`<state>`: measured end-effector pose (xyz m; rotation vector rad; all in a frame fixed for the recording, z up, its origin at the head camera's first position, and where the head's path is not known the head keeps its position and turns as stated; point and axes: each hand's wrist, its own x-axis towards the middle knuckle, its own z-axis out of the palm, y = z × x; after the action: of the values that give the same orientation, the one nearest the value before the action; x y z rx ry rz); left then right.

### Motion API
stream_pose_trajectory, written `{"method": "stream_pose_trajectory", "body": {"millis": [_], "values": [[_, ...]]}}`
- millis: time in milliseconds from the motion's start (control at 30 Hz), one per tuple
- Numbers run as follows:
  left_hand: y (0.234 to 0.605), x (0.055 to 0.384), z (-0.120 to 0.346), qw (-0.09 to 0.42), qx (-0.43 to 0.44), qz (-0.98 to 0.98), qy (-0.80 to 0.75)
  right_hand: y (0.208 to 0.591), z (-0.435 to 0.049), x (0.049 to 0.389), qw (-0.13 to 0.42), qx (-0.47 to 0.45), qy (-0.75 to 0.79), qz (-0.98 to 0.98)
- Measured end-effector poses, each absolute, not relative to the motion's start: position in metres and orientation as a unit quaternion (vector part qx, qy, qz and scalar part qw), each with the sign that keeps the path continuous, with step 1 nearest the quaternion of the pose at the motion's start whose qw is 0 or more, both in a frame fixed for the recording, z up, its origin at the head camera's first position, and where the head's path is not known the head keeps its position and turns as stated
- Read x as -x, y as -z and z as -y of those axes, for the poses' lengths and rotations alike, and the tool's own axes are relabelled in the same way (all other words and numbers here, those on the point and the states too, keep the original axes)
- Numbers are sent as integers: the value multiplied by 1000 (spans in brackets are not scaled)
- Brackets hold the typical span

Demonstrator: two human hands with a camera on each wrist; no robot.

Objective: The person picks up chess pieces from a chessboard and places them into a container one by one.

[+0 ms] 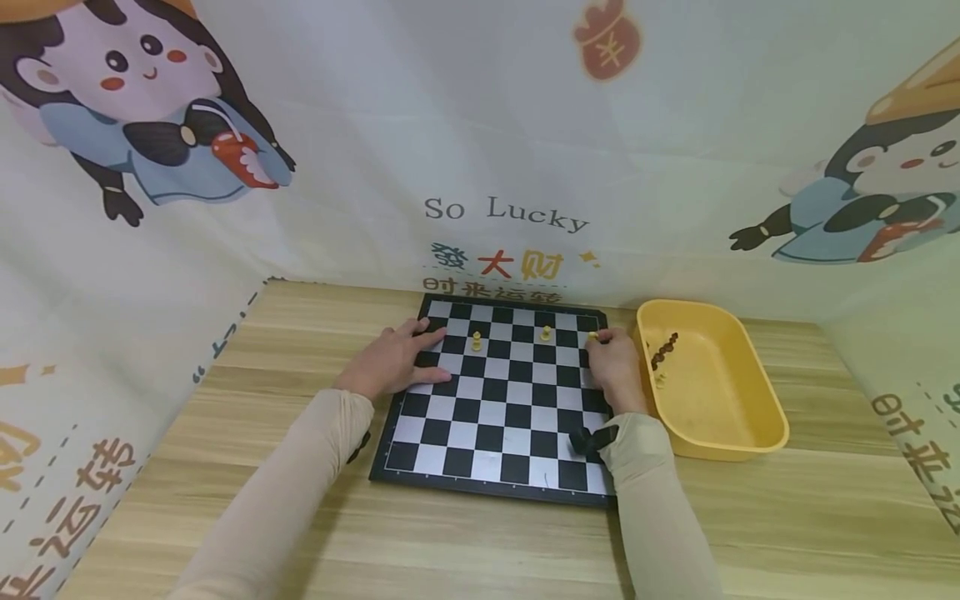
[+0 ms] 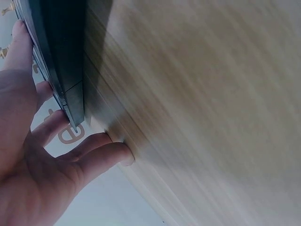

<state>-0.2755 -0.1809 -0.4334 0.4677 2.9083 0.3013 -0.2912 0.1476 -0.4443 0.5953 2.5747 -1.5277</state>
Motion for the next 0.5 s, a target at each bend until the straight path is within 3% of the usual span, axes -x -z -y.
{"method": "stream_pose_trajectory", "body": {"millis": [500], "values": [[434,276,181,86,-160,-978,-102,444,-148,293,46,-181,485,-854]]}}
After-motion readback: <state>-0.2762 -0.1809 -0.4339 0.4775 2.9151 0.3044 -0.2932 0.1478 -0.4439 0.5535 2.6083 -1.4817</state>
